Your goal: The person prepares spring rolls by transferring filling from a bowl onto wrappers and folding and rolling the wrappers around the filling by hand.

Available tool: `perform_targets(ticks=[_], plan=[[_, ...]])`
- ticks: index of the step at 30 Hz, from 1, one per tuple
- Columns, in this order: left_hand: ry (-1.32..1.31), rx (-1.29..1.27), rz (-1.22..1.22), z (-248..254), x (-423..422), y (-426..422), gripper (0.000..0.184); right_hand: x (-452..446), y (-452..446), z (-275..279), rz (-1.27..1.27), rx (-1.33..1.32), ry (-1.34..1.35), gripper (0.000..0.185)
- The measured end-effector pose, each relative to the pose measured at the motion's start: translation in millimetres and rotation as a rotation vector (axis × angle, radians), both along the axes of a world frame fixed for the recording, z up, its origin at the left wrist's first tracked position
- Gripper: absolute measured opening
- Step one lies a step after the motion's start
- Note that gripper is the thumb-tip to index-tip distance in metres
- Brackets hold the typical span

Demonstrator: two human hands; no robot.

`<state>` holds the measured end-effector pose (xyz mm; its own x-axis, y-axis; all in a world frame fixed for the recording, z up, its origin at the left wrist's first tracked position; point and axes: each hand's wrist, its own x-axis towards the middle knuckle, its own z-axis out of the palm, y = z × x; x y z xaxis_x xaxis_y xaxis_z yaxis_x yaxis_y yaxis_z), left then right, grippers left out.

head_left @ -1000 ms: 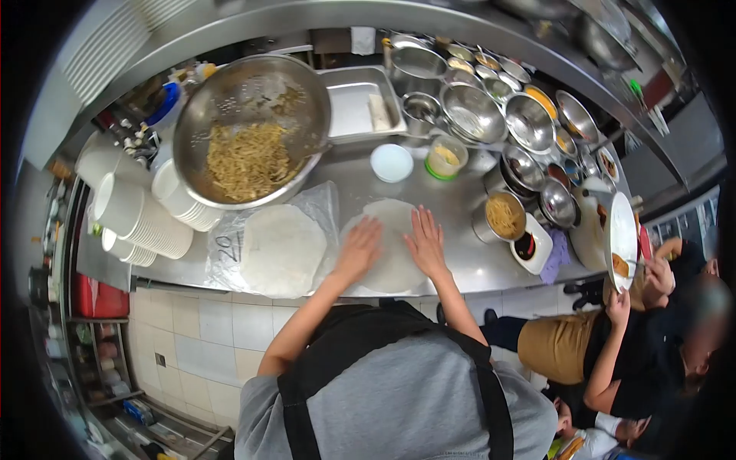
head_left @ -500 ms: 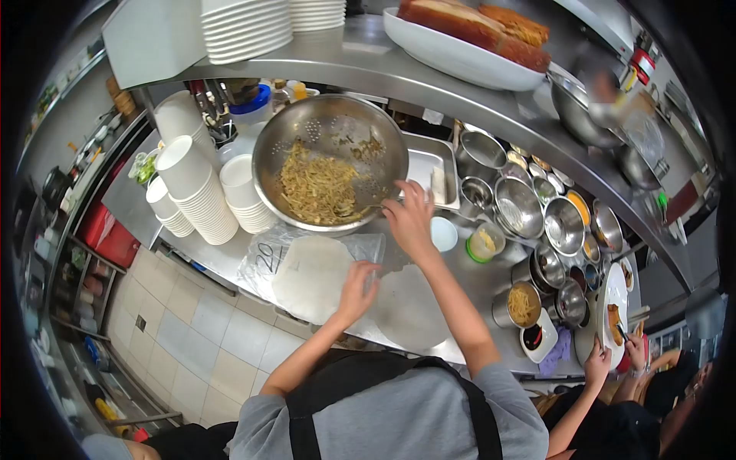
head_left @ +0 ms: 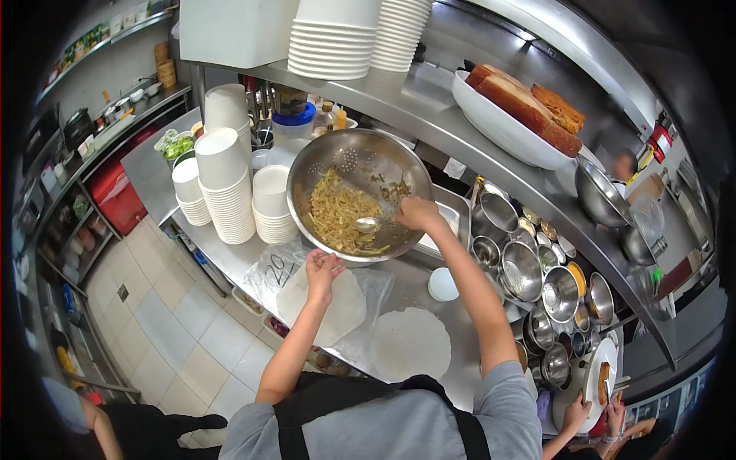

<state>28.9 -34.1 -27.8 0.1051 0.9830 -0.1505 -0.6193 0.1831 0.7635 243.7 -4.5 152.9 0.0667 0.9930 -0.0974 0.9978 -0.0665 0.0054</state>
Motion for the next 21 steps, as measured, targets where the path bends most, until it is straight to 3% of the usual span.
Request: perform_targets(ticks=[4, 6, 9, 14, 21], plan=[[-0.034, -0.001, 0.007, 4.6, 5.4, -0.4, 0.026, -14.6, -12.2, -13.5, 0.108, 0.02, 0.086, 0.016], [-0.021, 0.005, 0.02, 11.2, 6.1, -0.5, 0.025, -38.2, -42.3, -27.3, 0.314, 0.183, 0.121, 0.016], [0.028, 0.012, 0.017, 16.6, 6.7, -4.2, 0.027, -59.5, -71.0, -42.9, 0.448, 0.314, -0.044, 0.012], [0.067, 0.029, -0.006, 18.2, 6.0, -5.8, 0.031, -44.6, -40.4, -76.8, 0.499, 0.442, -0.147, 0.01], [0.054, 0.031, 0.003, 20.5, 5.7, -7.3, 0.031, -30.3, -28.3, -61.2, 0.397, 0.546, -0.206, 0.01]])
